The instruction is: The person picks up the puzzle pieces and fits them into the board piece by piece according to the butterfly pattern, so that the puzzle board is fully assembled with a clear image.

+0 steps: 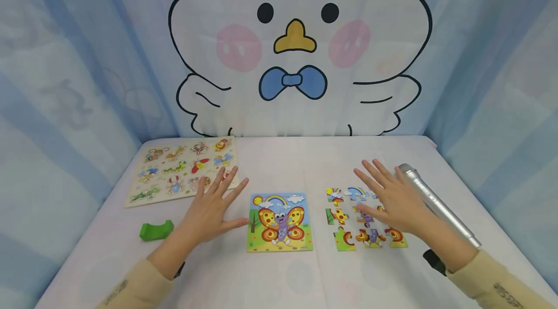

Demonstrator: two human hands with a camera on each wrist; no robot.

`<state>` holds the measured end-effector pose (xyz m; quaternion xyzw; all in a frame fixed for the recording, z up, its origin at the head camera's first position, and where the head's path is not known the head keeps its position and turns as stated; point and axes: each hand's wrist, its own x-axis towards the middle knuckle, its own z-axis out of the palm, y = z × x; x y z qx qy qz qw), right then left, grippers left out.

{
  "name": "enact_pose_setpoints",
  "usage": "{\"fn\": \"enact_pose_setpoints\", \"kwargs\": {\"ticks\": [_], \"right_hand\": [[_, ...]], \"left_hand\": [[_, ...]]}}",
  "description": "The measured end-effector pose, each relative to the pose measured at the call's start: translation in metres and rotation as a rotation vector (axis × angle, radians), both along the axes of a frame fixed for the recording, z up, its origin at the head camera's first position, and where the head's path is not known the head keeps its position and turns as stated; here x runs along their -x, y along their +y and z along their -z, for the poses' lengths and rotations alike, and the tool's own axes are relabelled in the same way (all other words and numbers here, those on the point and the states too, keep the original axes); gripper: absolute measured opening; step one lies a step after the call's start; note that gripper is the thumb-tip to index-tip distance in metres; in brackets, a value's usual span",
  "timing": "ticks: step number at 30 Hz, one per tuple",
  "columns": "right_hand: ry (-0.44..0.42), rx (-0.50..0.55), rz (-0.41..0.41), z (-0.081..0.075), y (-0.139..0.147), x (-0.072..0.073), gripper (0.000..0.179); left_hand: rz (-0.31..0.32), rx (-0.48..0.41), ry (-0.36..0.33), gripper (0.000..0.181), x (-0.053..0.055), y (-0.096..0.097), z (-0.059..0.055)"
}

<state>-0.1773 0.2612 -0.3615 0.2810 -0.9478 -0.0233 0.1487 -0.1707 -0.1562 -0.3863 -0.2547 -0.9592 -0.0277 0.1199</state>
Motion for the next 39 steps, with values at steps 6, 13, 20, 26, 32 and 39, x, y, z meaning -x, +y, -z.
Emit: {"fn": "enact_pose_setpoints", "kwargs": {"ticks": [6,13,20,26,32,39], "right_hand": [[-0.021,0.041,-0.007,0.008,-0.003,0.002,0.078],[-0.065,0.069,0.001,0.013,-0.006,0.004,0.076],[-0.162,0.147,0.008,0.019,-0.010,0.007,0.074],[-0.253,0.160,0.029,0.023,-0.014,0.010,0.072],[-0.267,0.182,0.006,0.031,-0.016,0.015,0.068],[-0.325,0.197,0.039,0.040,-0.021,0.027,0.065]], "left_hand": [[-0.039,-0.055,-0.027,0.087,-0.003,-0.001,0.006],[-0.065,-0.126,-0.061,0.088,-0.007,-0.001,0.013],[-0.080,-0.237,-0.168,0.090,-0.014,0.003,0.024],[-0.095,-0.374,-0.249,0.088,-0.019,0.010,0.031],[-0.099,-0.513,-0.341,0.084,-0.023,0.018,0.031],[-0.116,-0.681,-0.478,0.082,-0.026,0.023,0.035]]}}
